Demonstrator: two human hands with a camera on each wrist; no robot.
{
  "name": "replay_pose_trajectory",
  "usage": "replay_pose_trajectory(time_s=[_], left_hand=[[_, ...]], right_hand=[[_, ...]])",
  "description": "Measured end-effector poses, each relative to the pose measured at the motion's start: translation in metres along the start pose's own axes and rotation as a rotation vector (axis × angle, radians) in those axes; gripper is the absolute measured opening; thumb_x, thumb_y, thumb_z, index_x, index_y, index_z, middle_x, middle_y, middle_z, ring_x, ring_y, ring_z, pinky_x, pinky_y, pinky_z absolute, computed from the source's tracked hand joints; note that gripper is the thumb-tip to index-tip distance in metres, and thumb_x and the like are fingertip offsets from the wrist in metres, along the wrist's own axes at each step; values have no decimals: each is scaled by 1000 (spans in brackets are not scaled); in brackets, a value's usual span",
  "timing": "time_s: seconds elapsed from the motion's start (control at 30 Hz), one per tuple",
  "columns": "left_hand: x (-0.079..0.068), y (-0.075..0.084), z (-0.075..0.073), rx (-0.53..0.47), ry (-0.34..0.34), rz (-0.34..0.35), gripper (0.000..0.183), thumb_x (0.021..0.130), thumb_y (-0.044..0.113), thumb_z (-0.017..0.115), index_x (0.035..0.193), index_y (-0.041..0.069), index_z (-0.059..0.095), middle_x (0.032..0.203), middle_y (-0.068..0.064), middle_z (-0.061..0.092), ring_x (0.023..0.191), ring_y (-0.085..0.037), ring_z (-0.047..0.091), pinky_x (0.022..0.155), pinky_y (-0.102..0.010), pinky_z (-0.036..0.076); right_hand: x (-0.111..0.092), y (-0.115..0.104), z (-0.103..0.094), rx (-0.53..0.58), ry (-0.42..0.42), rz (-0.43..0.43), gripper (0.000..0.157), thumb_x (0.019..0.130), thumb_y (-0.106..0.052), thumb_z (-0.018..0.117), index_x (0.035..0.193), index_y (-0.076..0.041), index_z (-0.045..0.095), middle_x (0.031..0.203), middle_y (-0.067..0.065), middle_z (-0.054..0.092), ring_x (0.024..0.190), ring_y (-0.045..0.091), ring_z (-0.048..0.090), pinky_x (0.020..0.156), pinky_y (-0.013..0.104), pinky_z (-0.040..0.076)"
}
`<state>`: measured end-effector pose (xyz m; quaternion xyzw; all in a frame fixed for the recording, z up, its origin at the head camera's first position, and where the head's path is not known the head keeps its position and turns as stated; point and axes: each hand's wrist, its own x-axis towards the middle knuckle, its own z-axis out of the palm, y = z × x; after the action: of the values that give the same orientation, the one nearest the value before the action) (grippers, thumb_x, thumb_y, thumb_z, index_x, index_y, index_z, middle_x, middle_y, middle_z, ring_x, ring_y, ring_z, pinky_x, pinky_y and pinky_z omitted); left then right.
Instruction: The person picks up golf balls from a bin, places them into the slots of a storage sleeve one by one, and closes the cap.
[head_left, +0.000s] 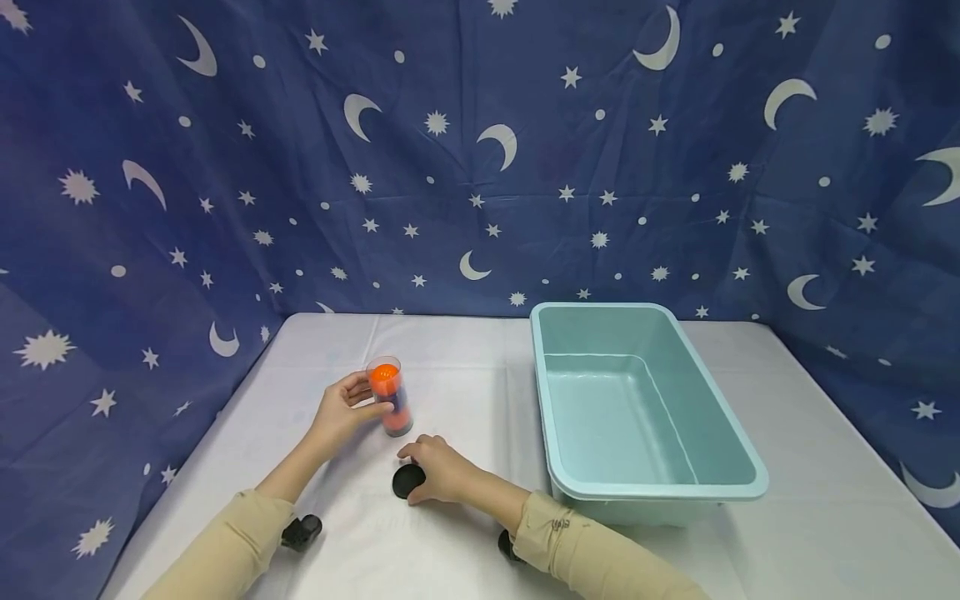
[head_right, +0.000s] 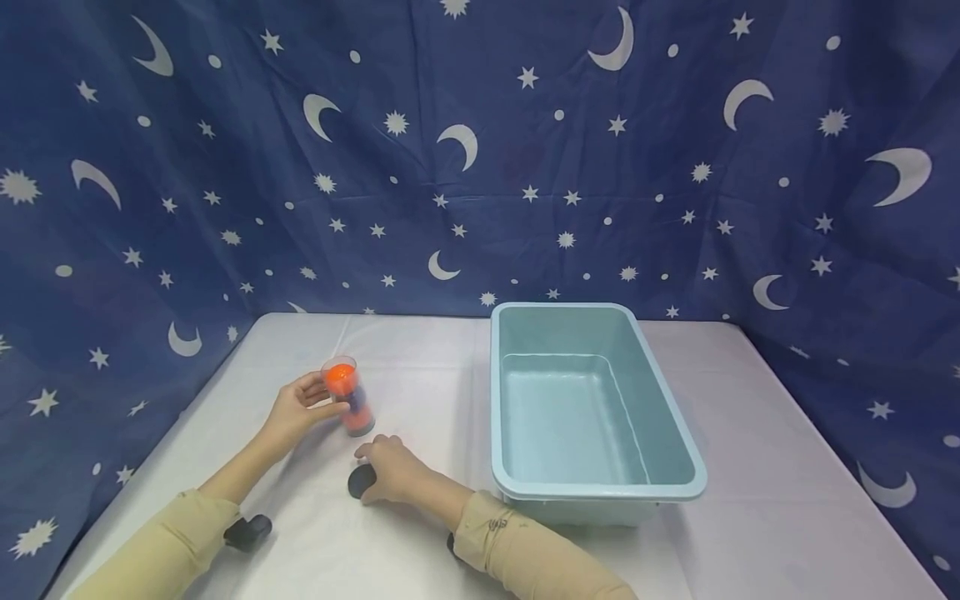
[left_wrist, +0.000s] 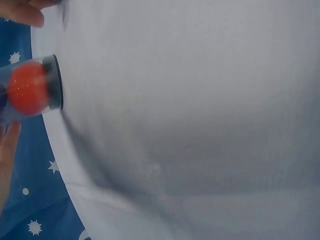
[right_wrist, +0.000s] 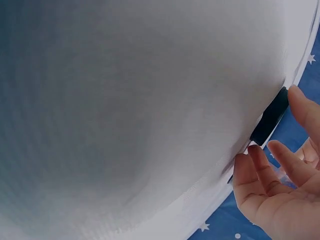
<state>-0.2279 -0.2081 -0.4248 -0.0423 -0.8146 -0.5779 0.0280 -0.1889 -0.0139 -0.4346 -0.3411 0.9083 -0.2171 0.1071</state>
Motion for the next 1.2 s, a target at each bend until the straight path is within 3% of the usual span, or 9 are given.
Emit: replay_pose_trajectory(time_s=[0.1,0.23,0.6,0.9,1.07,1.2], left_hand=[[1,0,-2,-2,-13,19,54,78,7,75,125,-4,51,121,-23,60,94,4,60,81,-12,51],[1,0,-2,-12,-16,28,52,78,6,76,122,-5,52,116,-19,62,88,9,59,79,-13,52],[-2,3,-2,18,3,15,49,79,10,76,120,-3,53,115,-20,63,95,-1,61,83,-15,51],[-3,3,-2,23,-1,17,49,79,11,75,121,-3,53,116,-20,63,103,-14,63,84,-17,51],[-3,3,-2,16,-12,8,50,80,12,75,122,-3,53,117,-19,63,106,-20,62,84,-19,53],[-1,3,-2,28,-8,-1,50,79,12,76,121,-2,53,118,-19,62,103,-13,63,83,-15,52]], right_hand=[[0,-1,-1,0,-14,9,54,70,-21,84,118,-11,62,98,0,58,88,9,48,75,15,43],[-1,-1,-1,-1,-20,14,45,71,-21,83,112,-13,65,99,0,56,89,9,45,74,14,42],[2,2,2,-12,3,-4,39,71,-24,83,105,-12,67,96,-2,56,85,6,43,73,13,41],[2,1,-4,-10,23,-20,41,72,-26,82,105,-9,66,99,1,67,88,6,56,77,16,45],[0,-1,-5,11,30,-3,40,73,-23,81,106,-7,65,100,1,67,86,4,56,77,15,46],[-1,-2,-8,14,44,0,39,75,-21,79,109,-7,65,102,1,66,85,5,55,75,15,46]])
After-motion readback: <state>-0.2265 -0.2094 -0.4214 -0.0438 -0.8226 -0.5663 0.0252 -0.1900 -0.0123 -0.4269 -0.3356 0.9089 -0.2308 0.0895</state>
